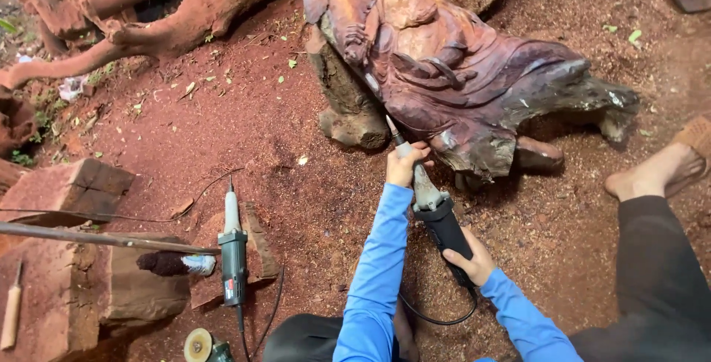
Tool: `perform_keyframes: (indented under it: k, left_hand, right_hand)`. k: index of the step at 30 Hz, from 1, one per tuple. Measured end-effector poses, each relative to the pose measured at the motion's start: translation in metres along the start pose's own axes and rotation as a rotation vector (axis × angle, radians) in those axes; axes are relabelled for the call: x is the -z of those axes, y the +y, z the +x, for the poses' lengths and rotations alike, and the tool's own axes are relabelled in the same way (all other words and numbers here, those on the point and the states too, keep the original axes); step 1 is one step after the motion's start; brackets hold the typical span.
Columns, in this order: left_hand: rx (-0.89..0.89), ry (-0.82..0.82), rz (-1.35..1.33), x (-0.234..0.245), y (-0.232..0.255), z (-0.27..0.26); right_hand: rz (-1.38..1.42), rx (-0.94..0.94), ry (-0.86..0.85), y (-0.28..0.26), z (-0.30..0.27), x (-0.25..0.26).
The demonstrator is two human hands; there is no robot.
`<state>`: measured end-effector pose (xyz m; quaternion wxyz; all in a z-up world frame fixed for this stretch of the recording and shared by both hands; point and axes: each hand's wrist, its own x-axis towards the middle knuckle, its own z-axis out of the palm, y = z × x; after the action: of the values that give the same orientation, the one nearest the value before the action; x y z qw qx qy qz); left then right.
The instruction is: Using a power carving tool to refine details on a wooden statue.
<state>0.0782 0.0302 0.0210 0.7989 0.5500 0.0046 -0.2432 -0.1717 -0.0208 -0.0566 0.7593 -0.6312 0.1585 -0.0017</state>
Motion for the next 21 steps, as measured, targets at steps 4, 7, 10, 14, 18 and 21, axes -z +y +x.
perform_keyframes:
  k: [4, 7, 10, 14, 18, 21]
  left_hand:
    - [0.083, 0.01, -0.052, 0.003, 0.01, 0.011]
    - [0.024, -0.051, 0.042, 0.006, 0.008, 0.018]
    - [0.079, -0.036, 0.153, 0.003, 0.016, 0.008]
    - [0.13, -0.206, 0.599, 0.003, 0.035, -0.007]
    - [0.207, -0.571, 0.307, 0.026, 0.06, -0.002]
    - [0.213, -0.658, 0.202, 0.033, 0.072, 0.003]
  right_hand:
    - [0.013, -0.118, 0.057, -0.005, 0.009, -0.014]
    - [0.085, -0.033, 0.048, 0.002, 0.01, -0.025]
    - [0.064, -0.025, 0.061, 0.024, 0.004, -0.038]
    - [0.401, 0.197, -0.081, 0.056, -0.013, -0.065]
    - [0.815, 0.028, -0.199, 0.064, -0.023, -0.102]
    - [0.713, -0.141, -0.169, 0.026, -0.015, -0.119]
